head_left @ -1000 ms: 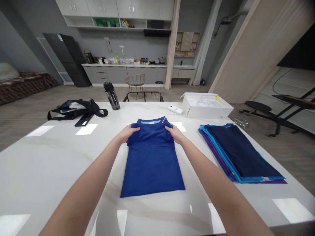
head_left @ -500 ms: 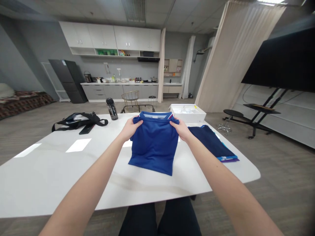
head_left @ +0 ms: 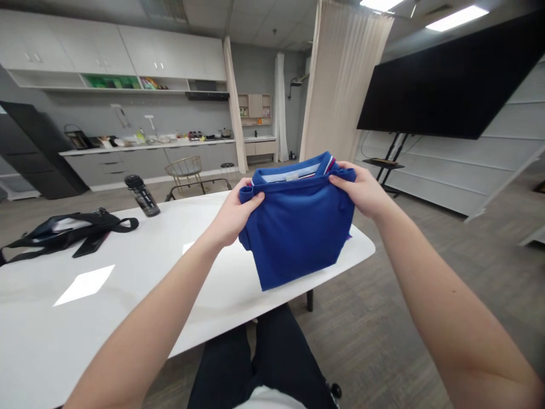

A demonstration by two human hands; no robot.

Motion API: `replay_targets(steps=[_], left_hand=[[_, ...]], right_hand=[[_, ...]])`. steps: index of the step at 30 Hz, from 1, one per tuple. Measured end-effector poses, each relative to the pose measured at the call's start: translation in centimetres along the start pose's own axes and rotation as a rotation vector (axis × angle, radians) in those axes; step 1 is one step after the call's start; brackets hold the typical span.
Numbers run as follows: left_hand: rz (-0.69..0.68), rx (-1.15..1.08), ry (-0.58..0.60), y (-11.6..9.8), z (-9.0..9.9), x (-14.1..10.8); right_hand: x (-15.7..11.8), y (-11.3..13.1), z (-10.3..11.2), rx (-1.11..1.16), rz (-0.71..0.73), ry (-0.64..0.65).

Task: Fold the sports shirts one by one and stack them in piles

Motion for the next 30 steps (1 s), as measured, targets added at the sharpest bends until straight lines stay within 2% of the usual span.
replay_targets(steps=[3, 6, 9, 14, 17, 20, 22, 24, 25, 27, 30], left_hand=[[0.043, -0.073, 0.011, 1.6, -4.5, 0.1], [0.05, -0.119, -0.029, 5.2, -8.0, 1.2], [0.072, -0.136, -0.085, 10.9, -10.8, 2.6], [0.264, -0.167, -0.176, 22.2, -14.2, 4.7], [0.353, -0.198, -0.186, 25.6, -15.6, 6.0], [0.384, -0.253, -0.16, 25.9, -16.5, 8.4], [0.401, -0.301, -0.145, 25.7, -16.9, 10.7], [0.428, -0.333, -0.131, 26.5, -17.2, 13.3], [0.444, -0.332, -0.126, 27.5, -17.2, 14.7], [0.491, -0.287, -0.118, 30.8, -16.9, 17.2], [0.595, -0.117, -0.128, 37.8, -15.2, 19.2]], right_hand=[[1.1, -1.0, 3.9, -0.085, 0.011, -0.015], [2.7, -3.8, 6.7, -0.161, 0.013, -0.043], [4.4, -8.4, 8.4, -0.227, -0.015, -0.066], [6.8, -17.3, 9.7, -0.307, -0.106, -0.047], [8.3, -21.3, 10.0, -0.319, -0.155, -0.024], [11.0, -23.7, 10.4, -0.279, -0.201, -0.038], [13.7, -24.9, 10.4, -0.254, -0.219, -0.044], [16.8, -26.5, 9.9, -0.238, -0.232, -0.033], [18.2, -27.6, 9.4, -0.235, -0.234, -0.026], [20.6, -30.5, 8.0, -0.249, -0.236, -0.016], [21.0, -36.9, 5.2, -0.346, -0.275, -0.033]])
Point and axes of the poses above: each hand's wrist, its own x-axis towards the middle knuckle, its own z-axis out of the back of the hand, y = z × x, the point moved 9 cm from there along x, towards the middle knuckle, and after that the axes turned 12 degrees about -y, right-handed, at the moved point
